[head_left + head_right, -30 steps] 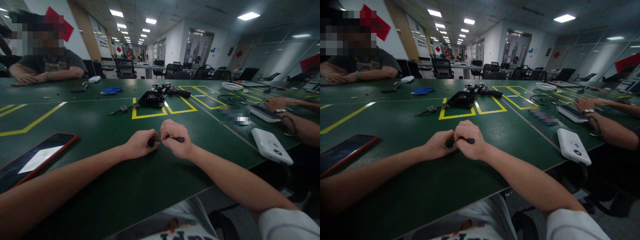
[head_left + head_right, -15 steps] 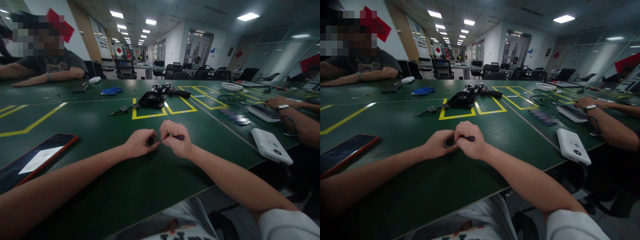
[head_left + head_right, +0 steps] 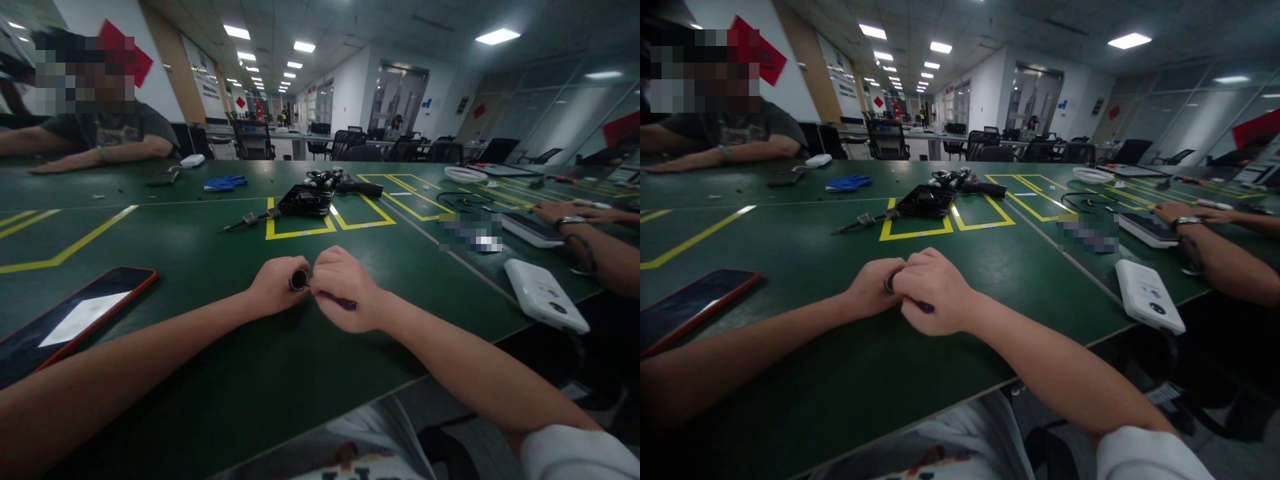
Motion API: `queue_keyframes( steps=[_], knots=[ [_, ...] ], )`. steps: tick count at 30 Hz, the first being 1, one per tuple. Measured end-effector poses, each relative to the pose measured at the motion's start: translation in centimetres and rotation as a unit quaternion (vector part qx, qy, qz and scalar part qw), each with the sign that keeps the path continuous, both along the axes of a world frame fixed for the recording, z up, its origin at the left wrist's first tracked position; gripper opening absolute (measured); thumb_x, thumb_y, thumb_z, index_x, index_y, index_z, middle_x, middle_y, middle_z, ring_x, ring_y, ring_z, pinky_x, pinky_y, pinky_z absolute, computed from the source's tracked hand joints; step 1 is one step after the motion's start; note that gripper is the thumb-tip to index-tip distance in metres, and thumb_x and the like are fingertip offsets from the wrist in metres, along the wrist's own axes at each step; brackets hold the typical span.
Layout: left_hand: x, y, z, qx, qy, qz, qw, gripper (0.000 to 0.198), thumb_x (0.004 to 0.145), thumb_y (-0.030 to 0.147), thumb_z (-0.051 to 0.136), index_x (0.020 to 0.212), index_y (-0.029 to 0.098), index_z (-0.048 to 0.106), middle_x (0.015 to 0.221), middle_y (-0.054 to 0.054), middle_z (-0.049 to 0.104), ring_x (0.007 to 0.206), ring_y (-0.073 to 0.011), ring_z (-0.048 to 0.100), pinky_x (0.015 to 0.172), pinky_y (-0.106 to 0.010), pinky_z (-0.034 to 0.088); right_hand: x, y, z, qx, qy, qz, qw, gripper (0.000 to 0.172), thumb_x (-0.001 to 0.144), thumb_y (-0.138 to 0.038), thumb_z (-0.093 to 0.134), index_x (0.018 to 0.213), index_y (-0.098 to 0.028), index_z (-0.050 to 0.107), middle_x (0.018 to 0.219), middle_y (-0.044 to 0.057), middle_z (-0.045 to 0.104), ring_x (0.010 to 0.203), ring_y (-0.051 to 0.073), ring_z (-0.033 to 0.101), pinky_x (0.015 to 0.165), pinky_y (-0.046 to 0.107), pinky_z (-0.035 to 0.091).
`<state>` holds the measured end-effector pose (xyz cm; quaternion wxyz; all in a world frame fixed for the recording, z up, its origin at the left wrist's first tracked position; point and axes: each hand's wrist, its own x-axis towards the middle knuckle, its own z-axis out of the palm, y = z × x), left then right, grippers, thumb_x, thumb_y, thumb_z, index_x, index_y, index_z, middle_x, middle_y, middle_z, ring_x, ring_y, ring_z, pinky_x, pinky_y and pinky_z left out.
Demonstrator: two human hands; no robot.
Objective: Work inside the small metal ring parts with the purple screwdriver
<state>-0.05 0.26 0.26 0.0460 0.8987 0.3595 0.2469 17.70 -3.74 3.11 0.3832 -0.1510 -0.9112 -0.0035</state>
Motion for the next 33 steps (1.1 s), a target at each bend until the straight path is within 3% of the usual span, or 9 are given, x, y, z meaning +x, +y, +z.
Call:
queue_keyframes(
  steps=[4,12,17,26,33],
  knots=[
    [0.2,-0.3,0.3,-0.007,-0.018,0.031,0.999,0.014,0.072,0.029,0.051,0.069,0.015,0.052,0.064,0.000,0.055,0.057,-0.0131,0.050,0.052,-0.023,0.036,0.2,-1.0,0.3,0.086,-0.102,-0.031,0.990,0.011,0.076,-0.017,0.042,0.067,-0.018,0.048,0.067,0.005,0.056,0.069,0.018,0.044,0.065,0.032,0.034],
    [0.2,-0.4,0.4,0.004,-0.060,0.048,0.997,0.018,0.074,0.033,0.050,0.067,0.016,0.051,0.061,0.001,0.054,0.053,-0.0115,0.048,0.049,-0.022,0.035,0.4,-1.6,0.1,0.155,-0.143,-0.021,0.977,0.014,0.080,-0.019,0.040,0.071,-0.018,0.050,0.065,0.005,0.054,0.073,0.020,0.044,0.067,0.034,0.035],
    [0.2,-0.3,0.2,0.007,-0.057,0.020,0.998,0.020,0.075,0.034,0.050,0.068,0.016,0.051,0.061,0.001,0.054,0.054,-0.0117,0.049,0.050,-0.022,0.036,0.7,-1.5,0.1,0.128,-0.111,-0.027,0.985,0.011,0.077,-0.017,0.041,0.069,-0.019,0.049,0.065,0.005,0.053,0.071,0.019,0.043,0.066,0.033,0.036],
    [0.1,-0.2,0.2,0.025,-0.017,0.018,0.999,0.018,0.075,0.033,0.049,0.069,0.016,0.051,0.062,0.001,0.055,0.056,-0.0123,0.050,0.052,-0.022,0.036,0.6,-1.2,-0.5,-0.019,-0.032,-0.041,0.998,0.007,0.073,-0.012,0.044,0.071,-0.019,0.046,0.067,0.003,0.054,0.070,0.016,0.045,0.067,0.031,0.039],
    [0.0,-0.3,0.3,0.023,-0.033,0.012,0.999,0.019,0.076,0.033,0.047,0.067,0.016,0.050,0.061,0.001,0.053,0.055,-0.0123,0.050,0.051,-0.023,0.037,0.6,-1.7,-0.5,0.027,-0.060,-0.030,0.997,0.011,0.079,-0.013,0.041,0.070,-0.018,0.046,0.068,0.005,0.054,0.071,0.017,0.044,0.072,0.032,0.042]
  ],
)
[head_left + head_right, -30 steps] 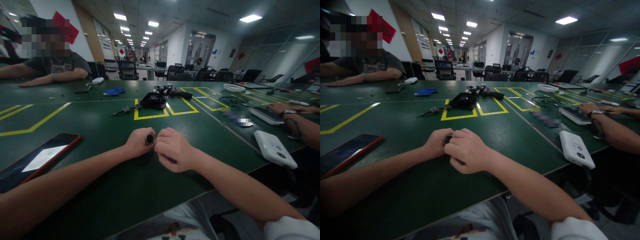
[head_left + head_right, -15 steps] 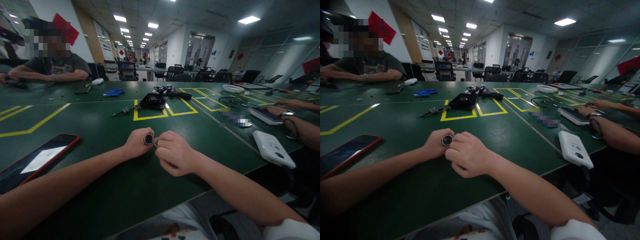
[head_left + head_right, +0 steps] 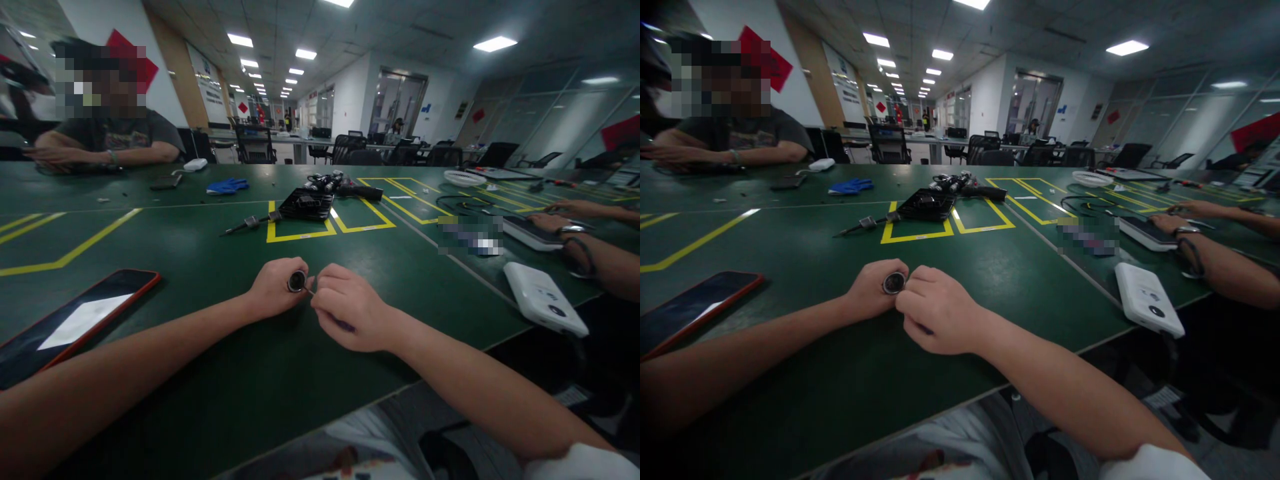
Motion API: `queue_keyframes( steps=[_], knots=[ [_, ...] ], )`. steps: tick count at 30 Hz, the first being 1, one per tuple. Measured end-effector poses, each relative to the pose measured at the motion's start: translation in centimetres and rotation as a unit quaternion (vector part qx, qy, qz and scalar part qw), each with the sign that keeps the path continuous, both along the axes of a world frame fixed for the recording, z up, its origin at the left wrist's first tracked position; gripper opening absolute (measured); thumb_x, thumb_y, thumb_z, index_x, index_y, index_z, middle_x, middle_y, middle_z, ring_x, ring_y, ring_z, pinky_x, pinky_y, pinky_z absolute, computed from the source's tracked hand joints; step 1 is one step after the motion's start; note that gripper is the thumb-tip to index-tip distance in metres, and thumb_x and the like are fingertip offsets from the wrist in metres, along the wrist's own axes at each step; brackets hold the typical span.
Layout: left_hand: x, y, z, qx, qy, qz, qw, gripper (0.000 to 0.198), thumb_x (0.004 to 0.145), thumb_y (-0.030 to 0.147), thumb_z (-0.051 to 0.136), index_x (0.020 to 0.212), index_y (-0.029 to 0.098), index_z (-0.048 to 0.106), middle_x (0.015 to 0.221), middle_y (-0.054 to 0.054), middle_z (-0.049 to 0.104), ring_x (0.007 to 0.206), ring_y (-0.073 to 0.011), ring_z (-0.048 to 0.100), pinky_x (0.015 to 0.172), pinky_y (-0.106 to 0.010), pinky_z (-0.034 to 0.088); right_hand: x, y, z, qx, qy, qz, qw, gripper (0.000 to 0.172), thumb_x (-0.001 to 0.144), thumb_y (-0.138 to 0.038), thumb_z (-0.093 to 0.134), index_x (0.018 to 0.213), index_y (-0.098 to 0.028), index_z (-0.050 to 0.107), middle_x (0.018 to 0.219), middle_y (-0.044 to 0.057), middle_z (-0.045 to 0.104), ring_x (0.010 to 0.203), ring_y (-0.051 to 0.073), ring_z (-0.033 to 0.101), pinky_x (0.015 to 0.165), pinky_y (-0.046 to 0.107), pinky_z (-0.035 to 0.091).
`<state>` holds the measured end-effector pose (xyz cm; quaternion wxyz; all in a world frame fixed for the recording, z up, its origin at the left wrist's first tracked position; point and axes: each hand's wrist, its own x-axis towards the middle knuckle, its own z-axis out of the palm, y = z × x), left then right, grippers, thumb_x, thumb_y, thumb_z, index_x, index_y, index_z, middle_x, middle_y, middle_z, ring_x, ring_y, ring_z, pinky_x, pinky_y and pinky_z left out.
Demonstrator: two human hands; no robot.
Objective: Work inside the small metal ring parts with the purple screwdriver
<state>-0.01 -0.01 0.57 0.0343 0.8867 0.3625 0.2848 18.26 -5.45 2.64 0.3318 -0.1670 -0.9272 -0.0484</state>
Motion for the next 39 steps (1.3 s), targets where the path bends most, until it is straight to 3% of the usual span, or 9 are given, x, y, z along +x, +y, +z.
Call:
queue_keyframes(
  steps=[6,9,13,18,21,25,34,39],
  knots=[
    [-0.1,0.1,-0.4,0.024,0.000,-0.022,0.999,0.014,0.074,0.029,0.047,0.069,0.016,0.050,0.061,0.001,0.053,0.056,-0.0127,0.049,0.051,-0.023,0.036,0.0,-0.2,-0.1,0.068,-0.018,0.014,0.997,0.014,0.079,-0.013,0.040,0.067,-0.017,0.047,0.063,0.004,0.050,0.066,0.016,0.040,0.069,0.033,0.042],
    [-0.1,0.1,-0.3,0.019,0.000,-0.028,0.999,0.012,0.073,0.026,0.048,0.069,0.016,0.050,0.062,0.000,0.053,0.056,-0.0130,0.050,0.052,-0.023,0.036,-0.1,-0.1,-0.2,0.061,-0.006,0.026,0.998,0.015,0.078,-0.012,0.041,0.066,-0.018,0.047,0.062,0.003,0.049,0.065,0.016,0.040,0.069,0.033,0.042],
    [0.0,0.1,0.0,-0.045,-0.010,-0.037,0.998,0.014,0.072,0.028,0.051,0.069,0.015,0.051,0.063,0.000,0.054,0.057,-0.0129,0.050,0.052,-0.023,0.037,0.0,0.2,-0.4,-0.069,0.103,0.001,0.992,0.008,0.072,-0.009,0.048,0.071,-0.017,0.048,0.067,0.002,0.052,0.068,0.014,0.046,0.066,0.028,0.042],
    [0.0,0.4,0.2,-0.098,-0.039,-0.053,0.993,0.017,0.072,0.031,0.055,0.071,0.015,0.050,0.065,0.001,0.054,0.057,-0.0115,0.050,0.052,-0.022,0.037,0.0,0.6,-0.2,-0.242,0.213,-0.073,0.944,0.005,0.071,-0.015,0.058,0.071,-0.016,0.053,0.069,0.000,0.054,0.065,0.011,0.051,0.060,0.024,0.041],
    [0.0,0.5,0.1,-0.100,-0.057,-0.047,0.992,0.020,0.072,0.033,0.057,0.076,0.015,0.048,0.067,0.001,0.054,0.057,-0.0111,0.050,0.051,-0.022,0.038,0.0,1.0,0.5,-0.291,0.250,-0.083,0.920,0.014,0.072,-0.026,0.063,0.067,-0.015,0.055,0.064,-0.002,0.053,0.059,0.009,0.048,0.056,0.023,0.038],
    [-0.1,0.6,-0.1,-0.108,-0.074,-0.046,0.990,0.025,0.072,0.035,0.060,0.081,0.015,0.047,0.070,0.001,0.055,0.058,-0.0118,0.052,0.053,-0.023,0.041,-0.1,1.6,1.7,-0.257,0.277,-0.072,0.923,0.020,0.076,-0.029,0.059,0.063,-0.016,0.053,0.060,-0.002,0.050,0.057,0.009,0.044,0.054,0.024,0.035],
    [-0.1,0.5,-0.1,-0.153,-0.120,-0.111,0.975,0.031,0.070,0.036,0.066,0.089,0.013,0.056,0.081,-0.003,0.062,0.070,-0.0157,0.057,0.062,-0.027,0.048,-0.9,3.1,2.7,-0.091,0.121,-0.047,0.987,0.027,0.084,-0.028,0.046,0.060,-0.016,0.050,0.059,0.000,0.047,0.062,0.012,0.044,0.059,0.027,0.034],
    [0.0,0.4,0.0,-0.182,-0.112,-0.121,0.969,0.030,0.074,0.036,0.062,0.091,0.012,0.056,0.081,-0.003,0.062,0.069,-0.0142,0.056,0.061,-0.025,0.047,-1.3,3.7,2.2,-0.106,0.144,-0.058,0.982,0.027,0.084,-0.026,0.045,0.058,-0.018,0.045,0.058,-0.002,0.043,0.061,0.011,0.042,0.059,0.027,0.032]
  ],
)
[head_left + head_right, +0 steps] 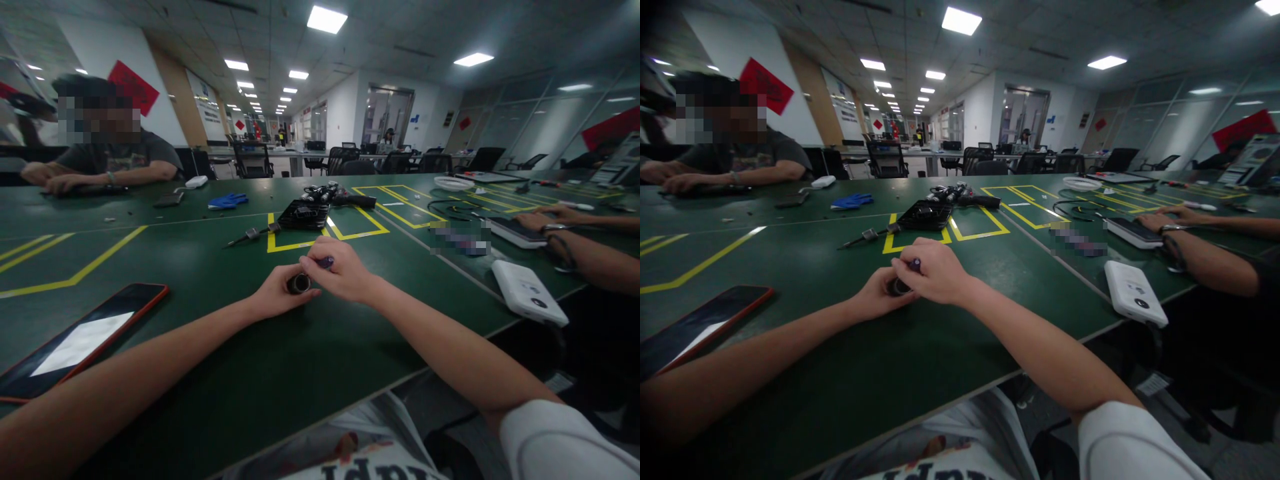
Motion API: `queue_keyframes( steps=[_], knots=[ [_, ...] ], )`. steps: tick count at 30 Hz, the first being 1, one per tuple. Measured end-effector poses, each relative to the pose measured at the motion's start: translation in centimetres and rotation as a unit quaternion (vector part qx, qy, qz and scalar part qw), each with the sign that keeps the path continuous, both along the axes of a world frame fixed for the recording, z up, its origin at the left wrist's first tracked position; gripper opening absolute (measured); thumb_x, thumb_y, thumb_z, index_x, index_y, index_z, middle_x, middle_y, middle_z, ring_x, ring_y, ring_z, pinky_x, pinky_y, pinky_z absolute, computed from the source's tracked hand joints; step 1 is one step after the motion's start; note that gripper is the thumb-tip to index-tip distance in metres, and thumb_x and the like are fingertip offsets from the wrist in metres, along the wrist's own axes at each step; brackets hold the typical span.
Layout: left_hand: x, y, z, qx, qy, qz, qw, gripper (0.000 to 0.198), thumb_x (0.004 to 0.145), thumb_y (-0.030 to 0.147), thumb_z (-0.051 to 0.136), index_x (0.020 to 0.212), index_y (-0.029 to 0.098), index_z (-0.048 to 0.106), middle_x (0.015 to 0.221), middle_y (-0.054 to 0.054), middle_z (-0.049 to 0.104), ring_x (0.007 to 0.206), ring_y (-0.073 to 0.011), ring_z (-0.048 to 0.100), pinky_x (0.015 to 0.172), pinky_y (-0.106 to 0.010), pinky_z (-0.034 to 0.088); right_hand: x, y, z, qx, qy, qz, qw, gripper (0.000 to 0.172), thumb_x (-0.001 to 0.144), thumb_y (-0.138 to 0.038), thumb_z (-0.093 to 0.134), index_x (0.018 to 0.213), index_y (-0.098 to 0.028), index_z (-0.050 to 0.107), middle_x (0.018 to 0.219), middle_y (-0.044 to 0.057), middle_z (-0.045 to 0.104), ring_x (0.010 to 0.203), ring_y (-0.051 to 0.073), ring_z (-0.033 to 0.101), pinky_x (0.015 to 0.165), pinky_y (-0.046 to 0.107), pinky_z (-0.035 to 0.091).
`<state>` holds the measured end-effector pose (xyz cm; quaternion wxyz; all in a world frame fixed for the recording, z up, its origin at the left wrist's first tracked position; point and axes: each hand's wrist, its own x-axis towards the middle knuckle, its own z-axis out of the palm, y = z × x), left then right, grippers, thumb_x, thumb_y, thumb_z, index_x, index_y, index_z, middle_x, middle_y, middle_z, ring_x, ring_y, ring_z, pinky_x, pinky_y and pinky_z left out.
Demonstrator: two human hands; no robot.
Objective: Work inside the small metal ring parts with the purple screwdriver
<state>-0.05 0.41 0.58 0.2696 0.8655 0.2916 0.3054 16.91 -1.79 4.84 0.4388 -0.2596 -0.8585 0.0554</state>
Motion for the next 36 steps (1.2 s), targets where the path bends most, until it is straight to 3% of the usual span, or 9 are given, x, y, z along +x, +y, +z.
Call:
queue_keyframes(
  steps=[6,13,18,29,36],
  knots=[
    [0.2,-0.1,0.0,0.032,0.070,0.040,0.996,0.028,0.072,0.039,0.062,0.074,0.013,0.051,0.066,0.001,0.054,0.057,-0.0105,0.049,0.050,-0.021,0.039,-0.1,0.0,-1.1,-0.198,0.173,-0.024,0.964,0.030,0.081,-0.027,0.047,0.052,-0.018,0.045,0.048,-0.005,0.042,0.048,0.008,0.041,0.051,0.024,0.032],
    [0.2,0.1,0.0,0.092,0.093,0.041,0.991,0.016,0.074,0.029,0.057,0.070,0.014,0.051,0.068,0.000,0.056,0.060,-0.0116,0.053,0.054,-0.022,0.041,-0.1,0.3,-1.5,-0.253,0.243,-0.033,0.936,0.029,0.080,-0.026,0.046,0.052,-0.018,0.047,0.043,-0.006,0.043,0.042,0.007,0.042,0.046,0.021,0.033],
    [0.1,0.0,0.0,0.101,0.096,0.035,0.990,0.013,0.074,0.026,0.054,0.069,0.014,0.051,0.067,0.000,0.057,0.060,-0.0114,0.054,0.056,-0.022,0.042,0.0,0.1,-1.6,-0.257,0.256,-0.025,0.932,0.029,0.081,-0.026,0.046,0.053,-0.018,0.048,0.044,-0.006,0.043,0.042,0.007,0.042,0.046,0.022,0.033],
    [0.2,-0.3,0.2,0.072,0.092,0.051,0.992,0.013,0.073,0.026,0.055,0.069,0.015,0.051,0.064,0.001,0.055,0.056,-0.0104,0.050,0.052,-0.021,0.039,-0.1,-1.1,-1.4,-0.200,0.226,0.013,0.953,0.028,0.082,-0.028,0.047,0.056,-0.018,0.046,0.054,-0.004,0.044,0.052,0.008,0.044,0.053,0.024,0.036],
    [-0.1,-0.5,0.1,0.080,0.053,0.066,0.993,0.015,0.073,0.028,0.058,0.070,0.015,0.050,0.066,0.001,0.054,0.057,-0.0100,0.049,0.052,-0.021,0.040,0.3,-1.3,-1.1,-0.124,0.199,0.010,0.972,0.027,0.082,-0.025,0.047,0.056,-0.019,0.046,0.056,-0.002,0.044,0.056,0.011,0.044,0.056,0.027,0.037]
  ],
)
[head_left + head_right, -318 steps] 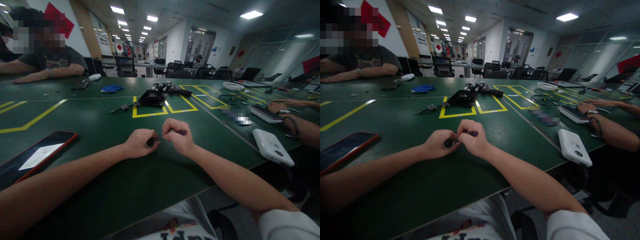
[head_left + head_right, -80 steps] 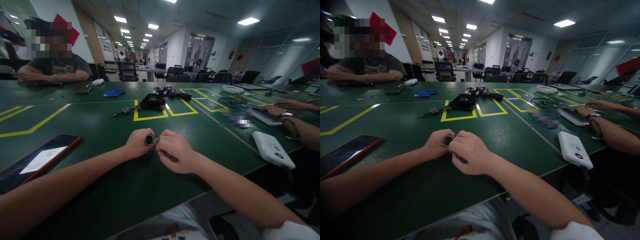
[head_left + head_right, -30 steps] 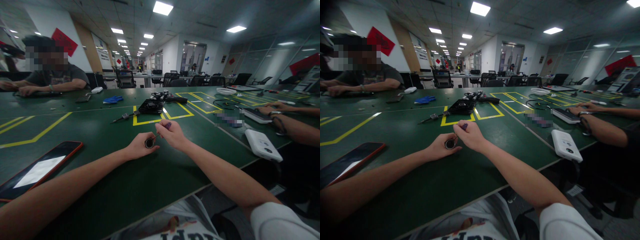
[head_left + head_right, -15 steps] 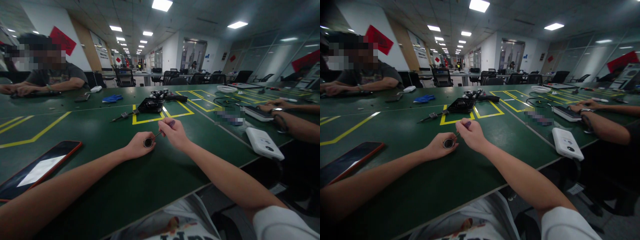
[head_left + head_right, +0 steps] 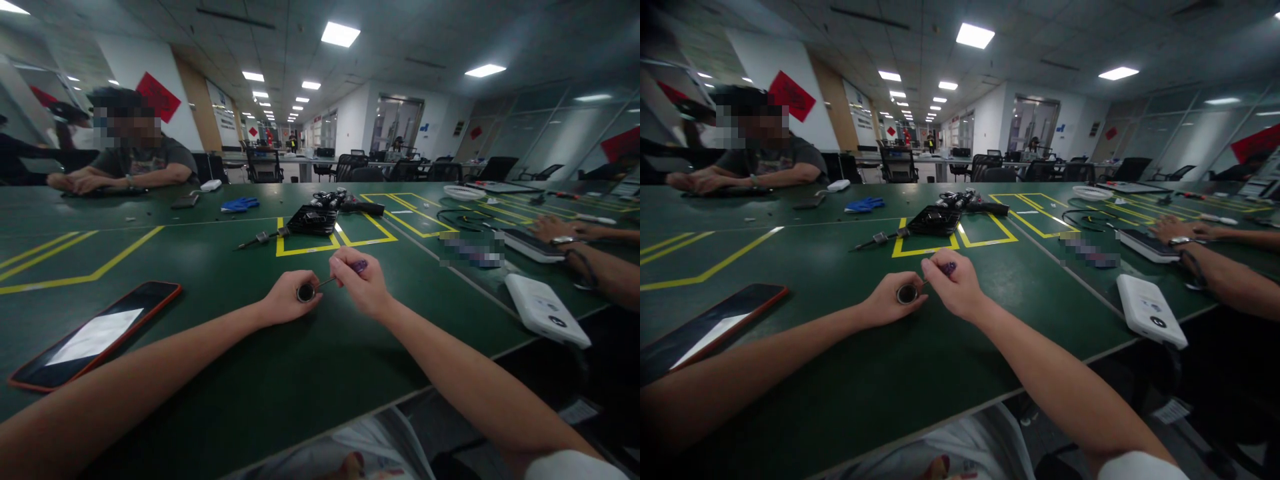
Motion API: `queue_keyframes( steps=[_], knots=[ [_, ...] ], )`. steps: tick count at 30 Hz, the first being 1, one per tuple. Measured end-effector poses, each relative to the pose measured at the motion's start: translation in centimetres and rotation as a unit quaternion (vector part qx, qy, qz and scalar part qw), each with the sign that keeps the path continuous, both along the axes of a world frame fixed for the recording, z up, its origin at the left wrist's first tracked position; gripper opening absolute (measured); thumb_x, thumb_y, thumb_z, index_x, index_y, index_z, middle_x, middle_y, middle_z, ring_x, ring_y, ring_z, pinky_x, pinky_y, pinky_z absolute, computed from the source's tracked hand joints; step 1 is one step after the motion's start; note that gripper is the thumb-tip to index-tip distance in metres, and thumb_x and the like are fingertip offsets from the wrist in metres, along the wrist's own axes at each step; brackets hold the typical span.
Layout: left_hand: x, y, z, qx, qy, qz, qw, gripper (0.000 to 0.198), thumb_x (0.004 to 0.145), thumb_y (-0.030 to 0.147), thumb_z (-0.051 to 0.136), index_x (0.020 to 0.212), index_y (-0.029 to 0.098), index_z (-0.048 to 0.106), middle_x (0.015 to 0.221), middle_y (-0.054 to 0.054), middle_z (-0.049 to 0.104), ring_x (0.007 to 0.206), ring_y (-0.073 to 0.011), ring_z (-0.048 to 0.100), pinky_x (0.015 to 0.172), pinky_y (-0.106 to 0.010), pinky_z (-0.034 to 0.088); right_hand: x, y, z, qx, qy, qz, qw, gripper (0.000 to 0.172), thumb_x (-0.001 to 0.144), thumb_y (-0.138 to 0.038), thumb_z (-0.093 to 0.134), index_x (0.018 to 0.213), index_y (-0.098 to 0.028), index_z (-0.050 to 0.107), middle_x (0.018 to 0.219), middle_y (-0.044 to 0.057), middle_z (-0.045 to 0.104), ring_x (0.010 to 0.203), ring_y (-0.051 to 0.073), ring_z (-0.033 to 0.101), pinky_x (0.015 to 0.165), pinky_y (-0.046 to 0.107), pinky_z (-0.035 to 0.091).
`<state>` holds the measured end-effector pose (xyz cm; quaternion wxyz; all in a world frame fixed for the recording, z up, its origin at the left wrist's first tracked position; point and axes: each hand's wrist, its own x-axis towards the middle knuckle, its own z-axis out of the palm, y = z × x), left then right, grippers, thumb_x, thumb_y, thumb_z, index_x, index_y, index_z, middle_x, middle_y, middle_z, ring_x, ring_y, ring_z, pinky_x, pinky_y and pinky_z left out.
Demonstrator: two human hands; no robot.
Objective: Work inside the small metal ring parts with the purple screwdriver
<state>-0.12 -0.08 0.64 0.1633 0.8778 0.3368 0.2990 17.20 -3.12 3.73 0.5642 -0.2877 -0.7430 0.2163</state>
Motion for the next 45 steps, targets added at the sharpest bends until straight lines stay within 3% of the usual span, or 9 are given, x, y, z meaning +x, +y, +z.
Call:
queue_keyframes(
  steps=[6,18,25,45],
  knots=[
    [-0.03,0.30,-0.41,-0.003,-0.003,-0.009,1.000,0.014,0.073,0.027,0.057,0.073,0.014,0.052,0.068,0.000,0.057,0.060,-0.0110,0.052,0.055,-0.022,0.043,-0.13,-0.04,-0.20,0.060,-0.057,0.001,0.997,0.027,0.083,-0.020,0.046,0.056,-0.019,0.044,0.057,-0.002,0.045,0.058,0.012,0.044,0.060,0.028,0.037],
    [0.10,0.27,-0.45,-0.004,-0.016,-0.015,1.000,0.014,0.073,0.026,0.058,0.077,0.014,0.056,0.073,-0.002,0.060,0.064,-0.0127,0.055,0.059,-0.025,0.045,-0.37,0.02,-0.40,0.054,-0.044,0.035,0.997,0.023,0.084,-0.022,0.048,0.061,-0.019,0.048,0.062,-0.001,0.048,0.065,0.013,0.048,0.065,0.028,0.041],
    [0.13,0.29,-0.28,0.010,0.009,-0.012,1.000,0.013,0.073,0.026,0.058,0.070,0.015,0.051,0.064,0.001,0.054,0.056,-0.0098,0.049,0.052,-0.021,0.040,0.11,-0.11,-0.13,0.045,-0.025,0.026,0.998,0.028,0.082,-0.021,0.048,0.055,-0.019,0.046,0.057,-0.001,0.048,0.059,0.012,0.047,0.061,0.028,0.039],
    [0.22,0.21,-0.02,-0.017,0.006,-0.010,1.000,0.014,0.073,0.026,0.057,0.077,0.013,0.056,0.072,-0.003,0.061,0.063,-0.0124,0.054,0.059,-0.025,0.045,-0.07,0.18,-0.55,0.080,-0.065,0.016,0.995,0.022,0.083,-0.022,0.048,0.062,-0.019,0.049,0.061,-0.001,0.051,0.064,0.012,0.048,0.065,0.028,0.041]
  ],
)
